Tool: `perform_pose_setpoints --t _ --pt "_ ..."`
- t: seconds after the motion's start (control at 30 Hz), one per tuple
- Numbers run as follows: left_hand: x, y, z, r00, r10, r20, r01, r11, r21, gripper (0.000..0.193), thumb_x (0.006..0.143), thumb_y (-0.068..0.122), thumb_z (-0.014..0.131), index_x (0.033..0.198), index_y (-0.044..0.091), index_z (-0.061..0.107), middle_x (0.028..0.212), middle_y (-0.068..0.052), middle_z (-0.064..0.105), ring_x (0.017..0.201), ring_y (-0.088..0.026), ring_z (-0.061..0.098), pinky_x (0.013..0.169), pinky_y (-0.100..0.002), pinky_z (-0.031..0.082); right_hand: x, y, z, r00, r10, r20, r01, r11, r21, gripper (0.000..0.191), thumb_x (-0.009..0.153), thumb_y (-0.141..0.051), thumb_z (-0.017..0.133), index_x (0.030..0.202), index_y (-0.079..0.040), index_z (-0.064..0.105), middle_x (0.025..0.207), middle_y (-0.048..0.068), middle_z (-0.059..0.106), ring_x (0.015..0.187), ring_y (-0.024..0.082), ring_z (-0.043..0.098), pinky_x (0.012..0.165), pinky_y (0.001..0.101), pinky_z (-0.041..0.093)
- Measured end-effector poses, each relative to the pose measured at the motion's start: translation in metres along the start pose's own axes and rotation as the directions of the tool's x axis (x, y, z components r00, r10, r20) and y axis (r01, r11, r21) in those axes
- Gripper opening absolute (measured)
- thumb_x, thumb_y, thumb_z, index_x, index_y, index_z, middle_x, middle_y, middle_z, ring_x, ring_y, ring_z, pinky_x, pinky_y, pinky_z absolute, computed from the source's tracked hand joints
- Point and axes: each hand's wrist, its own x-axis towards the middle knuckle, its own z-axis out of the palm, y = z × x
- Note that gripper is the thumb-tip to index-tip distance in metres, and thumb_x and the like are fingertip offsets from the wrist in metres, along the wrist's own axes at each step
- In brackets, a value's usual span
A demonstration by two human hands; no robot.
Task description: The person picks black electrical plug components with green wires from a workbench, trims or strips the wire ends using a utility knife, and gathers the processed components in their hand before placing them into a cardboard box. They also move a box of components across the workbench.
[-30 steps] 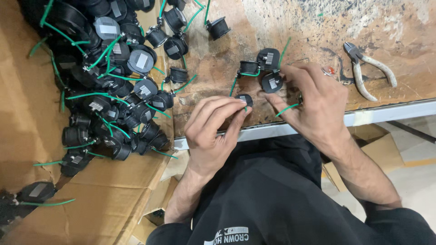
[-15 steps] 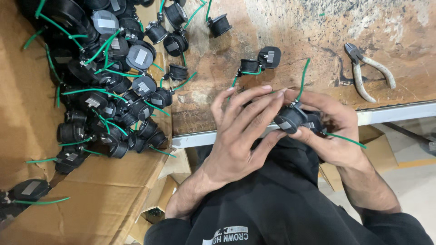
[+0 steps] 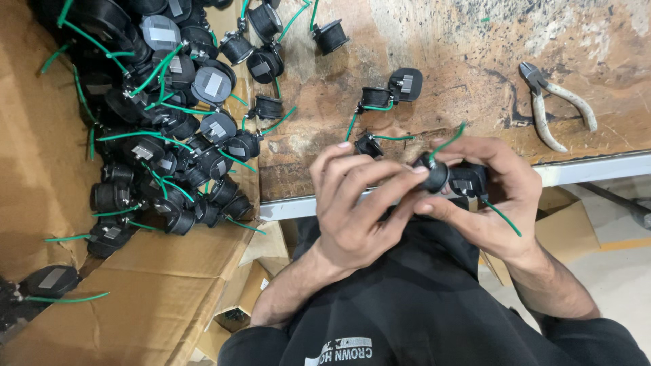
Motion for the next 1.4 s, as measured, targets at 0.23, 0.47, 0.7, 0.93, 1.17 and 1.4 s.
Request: perform_pose_setpoints --t 0.23,0.47,0.7,0.93,1.17,1.4 --pt "0.004 0.005 0.0 0.999 -0.023 -0.034 0.02 0.994 -0.103 0.042 0.093 0.014 0.088 0.128 0.011 0.066 0.123 -0.001 0.065 0.113 -0.022 0.06 0.106 -0.042 0.045 0.003 0.02 -0.011 0.973 0.174 0.153 -0.232 0.762 0.605 0.048 0.099 -0.019 0.079 0.133 0.002 0.054 0.116 0.014 0.068 0.095 0.018 0.067 0.08 0.0293 0.055" --pt "0.011 0.013 0.001 0.998 -0.027 -0.063 0.021 0.995 -0.093 0.035 0.091 0.02 0.09 0.122 0.017 0.073 0.121 0.004 0.067 0.106 -0.018 0.062 0.102 -0.037 0.046 -0.006 0.034 -0.013 0.931 0.231 0.281 -0.364 0.573 0.734 0.055 0.105 -0.033 0.069 0.138 0.009 0.054 0.105 0.016 0.066 0.082 0.019 0.063 0.066 0.0306 0.05" --pt "0.013 0.014 -0.006 0.993 0.107 -0.049 -0.101 0.989 0.112 0.03 0.095 0.016 0.088 0.121 0.021 0.075 0.119 0.007 0.067 0.108 -0.017 0.062 0.11 -0.042 0.044 -0.007 0.028 -0.007 0.939 0.226 0.259 -0.344 0.642 0.685 0.047 0.109 -0.034 0.068 0.127 0.008 0.056 0.103 0.011 0.065 0.086 0.015 0.06 0.072 0.0295 0.049" --pt "0.015 0.014 -0.005 0.985 0.153 -0.079 -0.134 0.97 0.202 0.018 0.092 0.013 0.085 0.106 0.014 0.074 0.113 0.006 0.071 0.105 -0.015 0.068 0.11 -0.043 0.043 -0.012 0.025 -0.004 0.96 0.187 0.21 -0.281 0.608 0.743 0.04 0.107 -0.022 0.071 0.136 0.001 0.057 0.106 0.011 0.067 0.081 0.013 0.061 0.073 0.0278 0.048" --pt "0.014 0.016 -0.006 0.996 0.093 0.006 -0.094 0.991 0.1 0.027 0.085 0.011 0.075 0.108 0.002 0.064 0.106 -0.011 0.073 0.099 -0.027 0.071 0.105 -0.047 0.049 -0.017 0.023 0.002 0.961 0.245 0.128 -0.276 0.868 0.412 0.046 0.093 -0.011 0.079 0.134 -0.005 0.059 0.13 0.006 0.064 0.122 0.018 0.064 0.1 0.0369 0.057" --pt "0.001 -0.027 -0.003 0.941 0.323 0.098 -0.335 0.931 0.144 0.02 0.086 0.019 0.078 0.099 0.01 0.065 0.103 -0.006 0.075 0.103 -0.023 0.073 0.108 -0.049 0.039 -0.01 0.001 0.007 0.981 0.068 0.182 -0.177 0.696 0.696 0.032 0.106 -0.012 0.075 0.131 -0.002 0.058 0.126 0.004 0.069 0.119 0.009 0.062 0.108 0.0286 0.05"
